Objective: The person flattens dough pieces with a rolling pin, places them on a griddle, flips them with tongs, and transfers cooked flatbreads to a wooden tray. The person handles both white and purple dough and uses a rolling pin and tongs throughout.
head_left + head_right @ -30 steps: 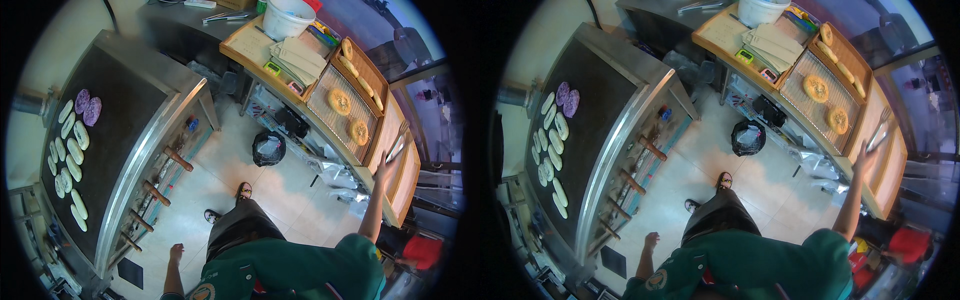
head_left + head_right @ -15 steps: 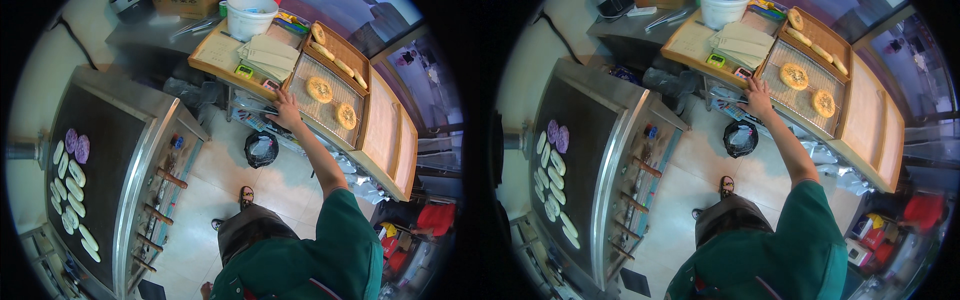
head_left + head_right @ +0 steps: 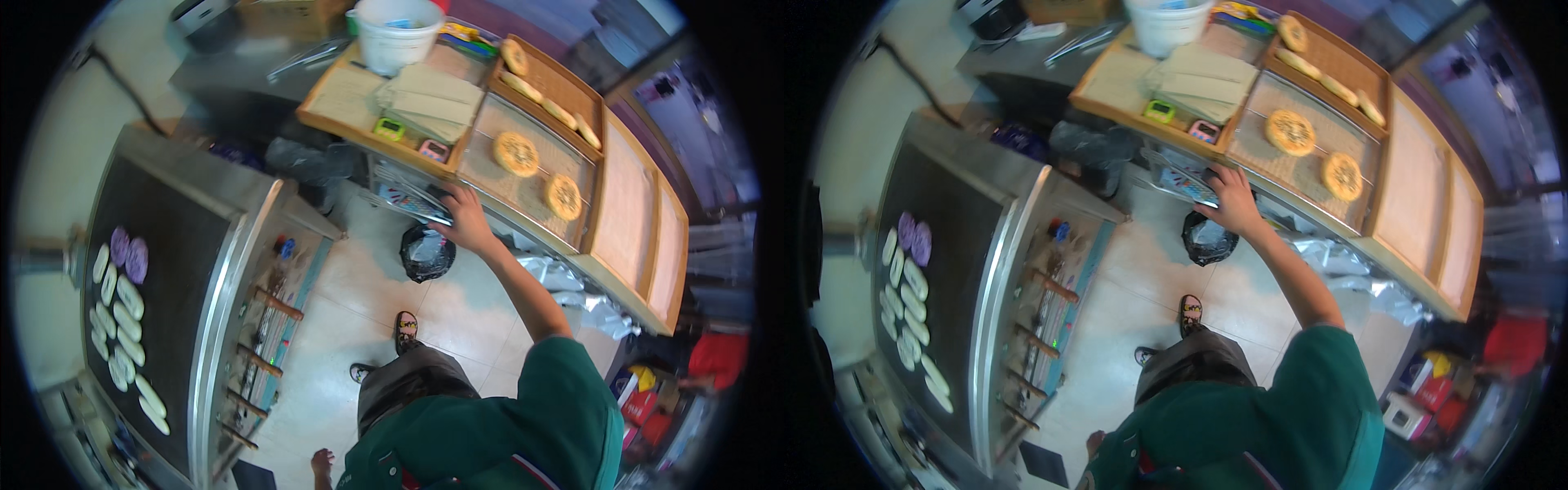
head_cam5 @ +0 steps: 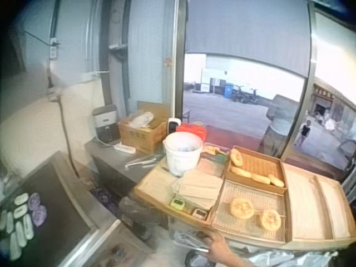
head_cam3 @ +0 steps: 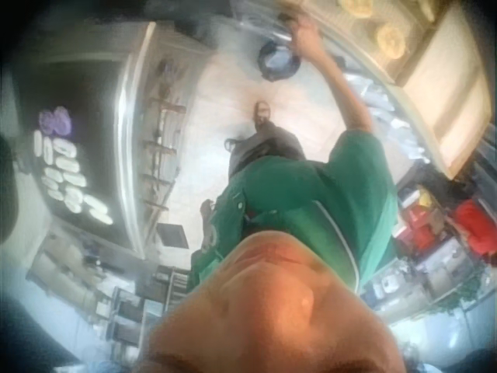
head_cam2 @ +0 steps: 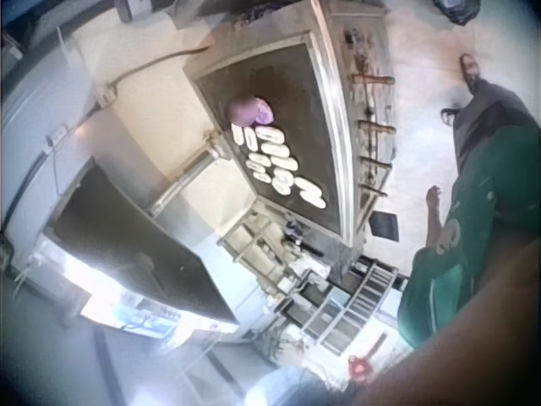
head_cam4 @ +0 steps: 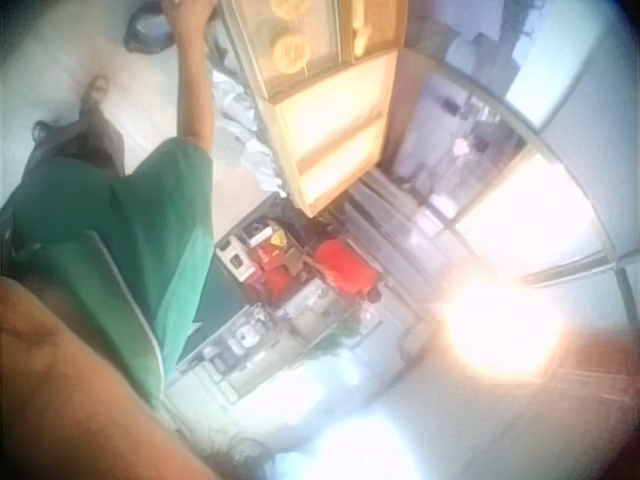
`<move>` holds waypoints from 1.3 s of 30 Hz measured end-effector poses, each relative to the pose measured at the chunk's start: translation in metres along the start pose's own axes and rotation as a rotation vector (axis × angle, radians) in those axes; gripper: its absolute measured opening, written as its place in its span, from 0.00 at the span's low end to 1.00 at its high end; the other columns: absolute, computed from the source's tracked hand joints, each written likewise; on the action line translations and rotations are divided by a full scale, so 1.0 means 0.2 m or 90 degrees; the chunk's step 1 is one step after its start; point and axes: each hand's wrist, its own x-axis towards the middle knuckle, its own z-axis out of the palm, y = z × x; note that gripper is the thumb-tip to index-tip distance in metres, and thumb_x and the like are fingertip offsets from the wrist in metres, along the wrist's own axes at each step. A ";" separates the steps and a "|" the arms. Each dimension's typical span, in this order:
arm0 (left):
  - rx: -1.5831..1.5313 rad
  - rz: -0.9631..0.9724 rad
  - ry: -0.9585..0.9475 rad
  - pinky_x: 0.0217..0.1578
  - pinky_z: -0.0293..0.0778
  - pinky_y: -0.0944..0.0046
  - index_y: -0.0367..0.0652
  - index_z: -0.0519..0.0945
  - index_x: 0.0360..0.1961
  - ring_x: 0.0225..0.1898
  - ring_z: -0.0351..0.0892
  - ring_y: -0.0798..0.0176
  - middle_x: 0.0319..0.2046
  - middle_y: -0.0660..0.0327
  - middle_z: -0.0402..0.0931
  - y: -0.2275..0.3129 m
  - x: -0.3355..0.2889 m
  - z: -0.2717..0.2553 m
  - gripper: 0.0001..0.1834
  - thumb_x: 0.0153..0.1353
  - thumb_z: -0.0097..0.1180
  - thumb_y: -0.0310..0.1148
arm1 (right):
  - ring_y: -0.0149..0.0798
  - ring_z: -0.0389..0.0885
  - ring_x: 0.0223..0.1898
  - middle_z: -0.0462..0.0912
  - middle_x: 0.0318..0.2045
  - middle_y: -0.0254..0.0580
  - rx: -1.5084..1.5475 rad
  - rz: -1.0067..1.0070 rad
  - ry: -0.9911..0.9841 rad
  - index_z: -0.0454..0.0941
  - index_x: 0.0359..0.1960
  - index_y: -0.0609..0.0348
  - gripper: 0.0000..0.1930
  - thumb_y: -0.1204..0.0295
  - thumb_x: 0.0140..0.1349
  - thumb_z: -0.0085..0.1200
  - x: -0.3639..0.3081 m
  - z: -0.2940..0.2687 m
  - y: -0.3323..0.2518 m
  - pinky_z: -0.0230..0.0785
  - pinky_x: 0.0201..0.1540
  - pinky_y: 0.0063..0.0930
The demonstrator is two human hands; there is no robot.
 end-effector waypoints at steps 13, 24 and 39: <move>0.158 0.086 0.084 0.38 0.75 0.59 0.42 0.80 0.34 0.33 0.80 0.55 0.28 0.57 0.81 0.07 0.06 -0.22 0.20 0.58 0.52 0.50 | 0.21 0.69 0.23 0.74 0.25 0.30 0.636 0.154 -0.177 0.71 0.47 0.66 0.18 0.72 0.58 0.58 -0.24 0.20 -1.02 0.61 0.25 0.14; -0.234 -0.010 0.066 0.27 0.73 0.63 0.38 0.78 0.39 0.27 0.78 0.66 0.29 0.60 0.80 -0.29 0.56 -1.04 0.21 0.61 0.51 0.48 | 0.25 0.73 0.25 0.79 0.31 0.37 0.815 0.119 -0.453 0.70 0.50 0.65 0.17 0.70 0.62 0.51 0.13 0.40 -2.48 0.65 0.27 0.16; -0.310 -0.024 0.090 0.28 0.78 0.63 0.32 0.77 0.33 0.26 0.81 0.61 0.25 0.56 0.79 -0.71 0.35 -1.12 0.15 0.62 0.50 0.38 | 0.26 0.76 0.27 0.79 0.31 0.38 0.822 0.030 -0.783 0.74 0.36 0.62 0.13 0.62 0.64 0.50 0.72 0.97 -4.09 0.71 0.28 0.19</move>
